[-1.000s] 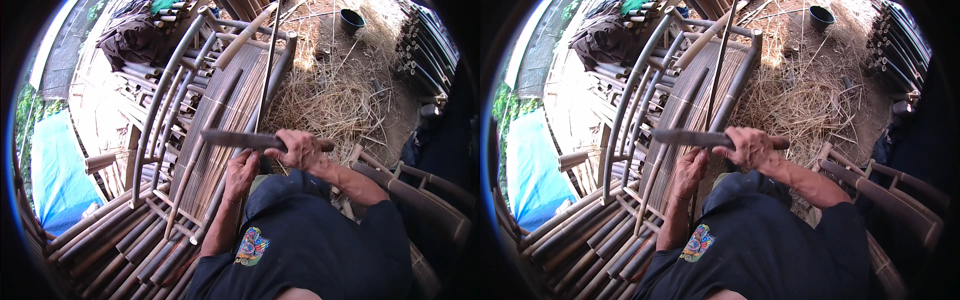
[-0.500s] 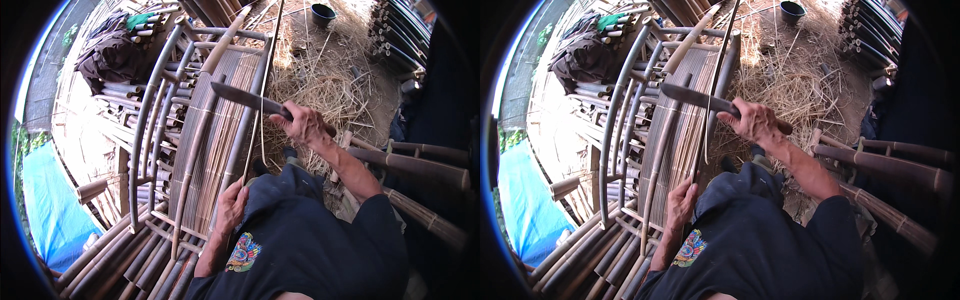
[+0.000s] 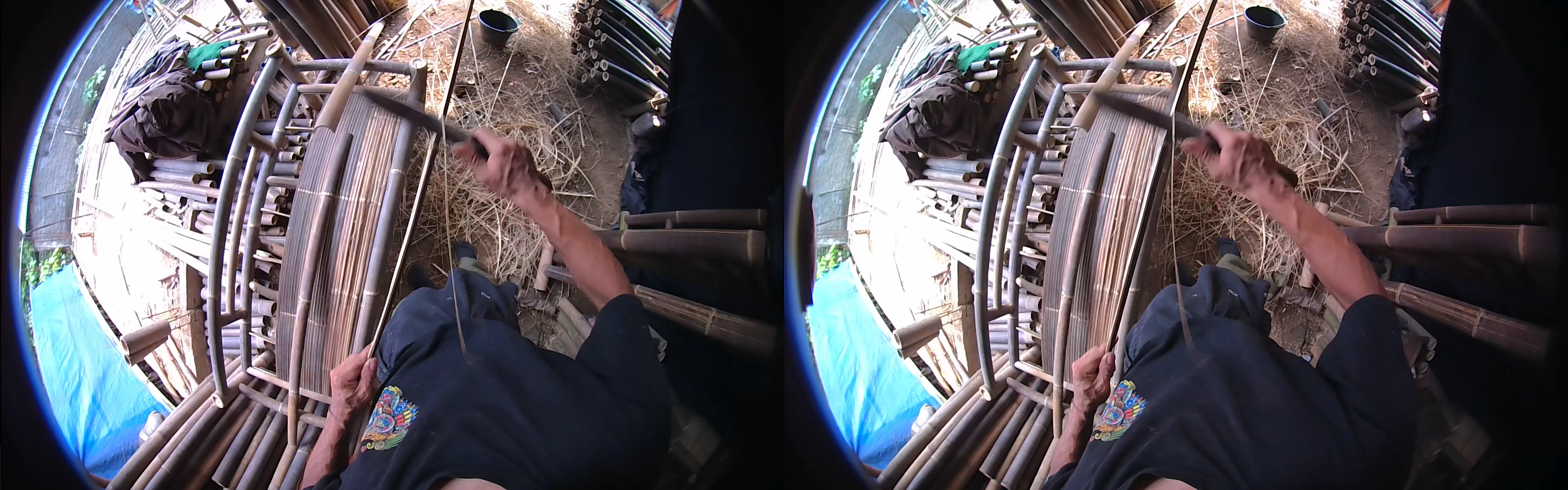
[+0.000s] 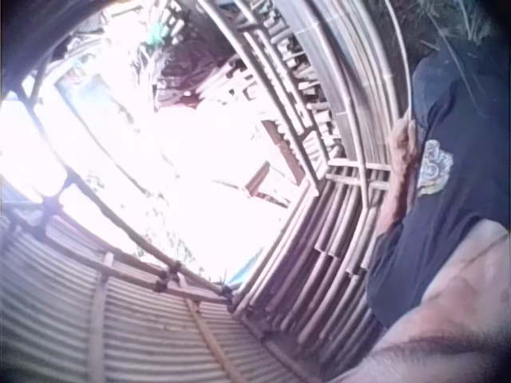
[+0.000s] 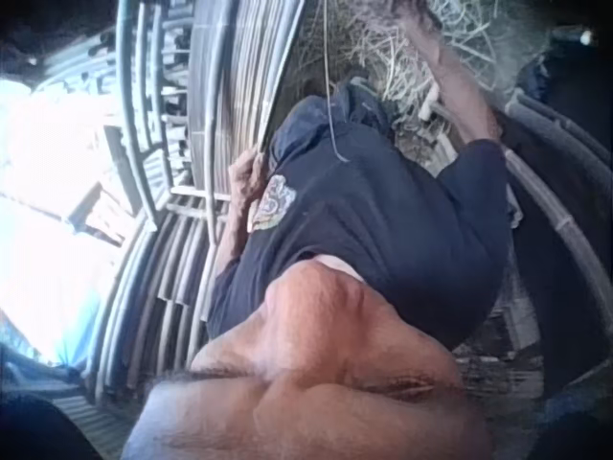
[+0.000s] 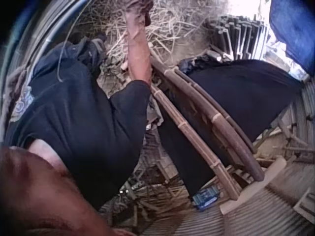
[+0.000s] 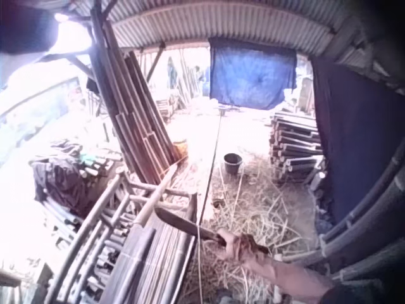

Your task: The person uses a large knife to split a long bamboo pole into thin strips. They repeatedly shave and refine the strips while working on a bamboo frame structure.

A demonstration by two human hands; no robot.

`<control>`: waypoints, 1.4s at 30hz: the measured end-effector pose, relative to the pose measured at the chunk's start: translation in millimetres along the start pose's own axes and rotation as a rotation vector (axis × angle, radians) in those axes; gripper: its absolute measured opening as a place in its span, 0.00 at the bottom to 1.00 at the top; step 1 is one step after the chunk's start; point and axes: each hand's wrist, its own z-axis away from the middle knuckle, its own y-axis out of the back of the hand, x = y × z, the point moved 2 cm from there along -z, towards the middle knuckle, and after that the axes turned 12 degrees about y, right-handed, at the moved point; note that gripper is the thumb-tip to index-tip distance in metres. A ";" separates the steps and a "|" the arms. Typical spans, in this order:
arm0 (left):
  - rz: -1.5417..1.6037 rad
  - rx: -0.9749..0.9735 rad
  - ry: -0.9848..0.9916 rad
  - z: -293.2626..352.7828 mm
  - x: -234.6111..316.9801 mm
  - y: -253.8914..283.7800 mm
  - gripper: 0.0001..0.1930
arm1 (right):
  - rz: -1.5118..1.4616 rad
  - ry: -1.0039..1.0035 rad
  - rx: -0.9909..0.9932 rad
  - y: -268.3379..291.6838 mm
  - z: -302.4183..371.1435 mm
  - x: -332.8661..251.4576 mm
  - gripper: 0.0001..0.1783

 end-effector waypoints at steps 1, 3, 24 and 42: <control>-0.013 -0.009 -0.011 3.9 -3.5 0.6 0.14 | -0.006 -0.102 -0.014 8.7 -7.0 17.0 0.35; 0.009 0.034 -0.097 12.5 -14.3 2.9 0.14 | 0.093 0.005 0.114 24.1 -14.9 29.5 0.36; 0.499 -0.186 0.216 -69.2 -4.2 -23.0 0.24 | 0.004 -0.351 0.056 44.6 -28.4 69.2 0.40; 0.838 -0.253 0.139 -105.3 104.2 -28.9 0.26 | -0.133 0.018 0.130 -1.9 18.7 -78.3 0.31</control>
